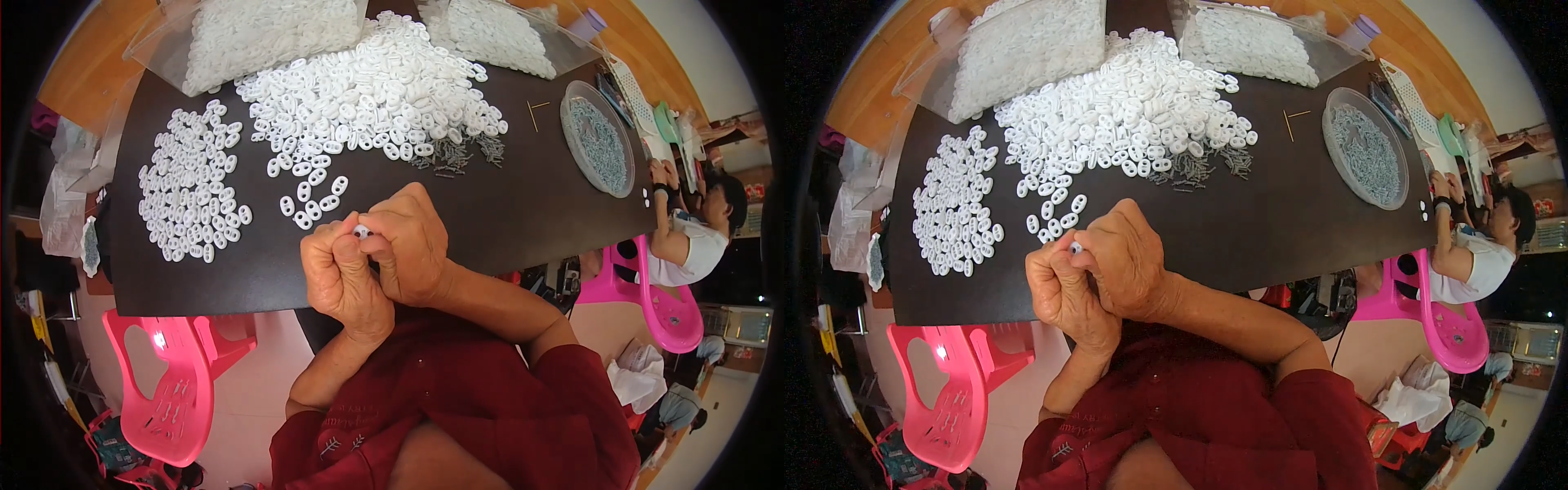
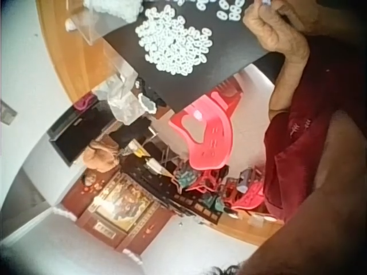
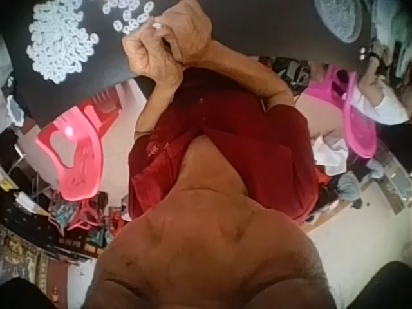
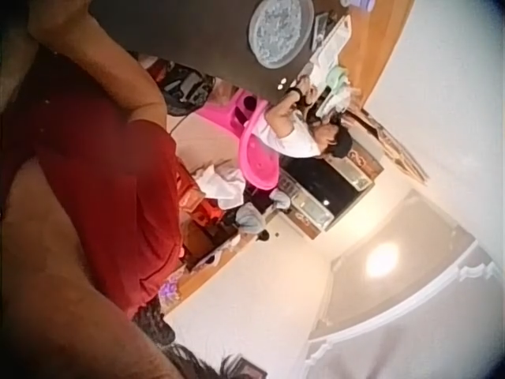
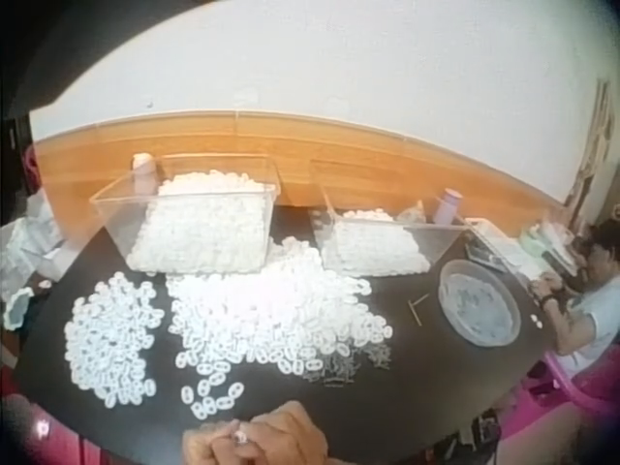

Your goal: Assembling small metal rings into white plastic hardware components on a workbench.

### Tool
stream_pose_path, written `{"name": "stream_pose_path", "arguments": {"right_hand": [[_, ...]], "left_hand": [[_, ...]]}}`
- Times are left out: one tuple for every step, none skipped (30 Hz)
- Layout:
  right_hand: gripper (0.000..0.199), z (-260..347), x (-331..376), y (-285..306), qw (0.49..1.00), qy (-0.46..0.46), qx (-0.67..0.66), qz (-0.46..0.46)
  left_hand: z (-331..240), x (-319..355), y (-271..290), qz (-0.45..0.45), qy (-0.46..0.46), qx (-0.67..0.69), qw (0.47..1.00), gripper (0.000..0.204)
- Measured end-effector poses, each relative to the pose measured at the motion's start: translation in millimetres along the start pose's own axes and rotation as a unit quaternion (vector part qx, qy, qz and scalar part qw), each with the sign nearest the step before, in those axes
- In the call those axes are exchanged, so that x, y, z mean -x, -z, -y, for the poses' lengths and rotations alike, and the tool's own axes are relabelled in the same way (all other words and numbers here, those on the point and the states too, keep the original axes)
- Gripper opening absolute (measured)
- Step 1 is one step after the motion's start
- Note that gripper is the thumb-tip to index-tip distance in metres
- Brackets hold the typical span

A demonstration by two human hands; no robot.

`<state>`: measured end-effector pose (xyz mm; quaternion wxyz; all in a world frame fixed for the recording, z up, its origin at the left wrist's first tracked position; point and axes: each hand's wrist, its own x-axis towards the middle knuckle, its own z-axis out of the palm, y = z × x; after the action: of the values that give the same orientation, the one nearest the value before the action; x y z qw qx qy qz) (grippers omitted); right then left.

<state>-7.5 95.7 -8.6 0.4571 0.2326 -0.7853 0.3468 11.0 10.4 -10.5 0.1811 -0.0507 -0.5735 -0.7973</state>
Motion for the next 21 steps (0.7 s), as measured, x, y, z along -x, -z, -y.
{"name": "stream_pose_path", "arguments": {"right_hand": [[0.017, 1, 0, 1, 1.0, 0.001, -0.002, 0.006], [0.017, 0, -1, 1, 1.0, 0.001, -0.005, 0.013], [0.017, -1, -1, 1, 1.0, 0.001, -0.007, 0.014], [0.017, -2, -2, 0, 1.0, 0.002, -0.006, 0.008], [0.018, -2, -2, 0, 1.0, 0.002, -0.005, 0.003], [0.018, -3, -3, 1, 1.0, 0.002, -0.005, 0.003], [0.019, -4, -5, 5, 1.0, 0.003, -0.009, 0.012], [0.021, -3, -5, 8, 1.0, 0.003, -0.011, 0.021], [0.021, -2, -6, 10, 1.0, 0.005, -0.008, 0.02], [0.021, -1, -7, 12, 1.0, -0.011, -0.012, 0.024], [0.022, -3, -9, 16, 0.999, -0.023, -0.013, 0.027], [0.022, -3, -10, 19, 1.0, -0.015, -0.005, 0.027], [0.022, -2, -11, 22, 0.998, -0.05, -0.026, 0.029], [0.021, -2, -14, 25, 0.995, -0.082, -0.046, 0.032], [0.019, -1, -19, 29, 0.991, -0.115, -0.057, 0.03], [0.019, -5, -23, 36, 0.993, -0.105, -0.044, 0.028], [0.017, -9, -24, 42, 0.991, -0.126, -0.028, 0.047], [0.016, -14, -24, 48, 0.987, -0.147, -0.014, 0.066], [0.014, -25, -29, 59, 0.989, -0.132, 0.014, 0.065], [0.013, -36, -37, 70, 0.989, -0.133, 0.042, 0.045], [0.013, -46, -49, 77, 0.989, -0.134, 0.057, 0.026]], "left_hand": [[-1, 0, 0, 0.0, -0.001, 0.001, 1.0, 0.02], [0, -1, -1, 0.0, -0.008, -0.004, 1.0, 0.019], [0, -1, -2, -0.001, -0.015, -0.01, 1.0, 0.019], [-1, -3, -3, -0.002, -0.016, -0.01, 1.0, 0.019], [-2, -3, -3, 0.004, -0.023, -0.02, 1.0, 0.02], [-3, -3, -3, 0.011, -0.031, -0.03, 0.999, 0.021], [-1, -3, -2, 0.011, -0.033, -0.029, 0.999, 0.021], [2, -1, 1, 0.018, -0.003, -0.016, 1.0, 0.024], [3, 0, 3, 0.026, 0.026, -0.002, 0.999, 0.027], [1, -1, 4, 0.029, 0.025, 0.003, 0.999, 0.027], [1, -3, 1, 0.041, 0.014, -0.003, 0.999, 0.027], [0, -6, -1, 0.054, 0.003, -0.007, 0.999, 0.027], [-4, -7, 1, 0.07, -0.004, -0.04, 0.997, 0.026], [-9, -8, 1, 0.085, 0.006, -0.055, 0.995, 0.028], [-16, -9, -1, 0.093, 0.031, -0.043, 0.994, 0.03], [-20, -9, -3, 0.101, 0.055, -0.031, 0.993, 0.032], [-17, -10, -4, 0.105, 0.064, 0.015, 0.992, 0.033], [-17, -11, -4, 0.111, 0.06, 0.024, 0.992, 0.033], [-16, -12, -1, 0.133, 0.057, -0.029, 0.989, 0.032], [-15, -13, 4, 0.15, 0.055, -0.087, 0.983, 0.031], [-13, -14, 14, 0.157, 0.039, -0.106, 0.981, 0.027]]}}
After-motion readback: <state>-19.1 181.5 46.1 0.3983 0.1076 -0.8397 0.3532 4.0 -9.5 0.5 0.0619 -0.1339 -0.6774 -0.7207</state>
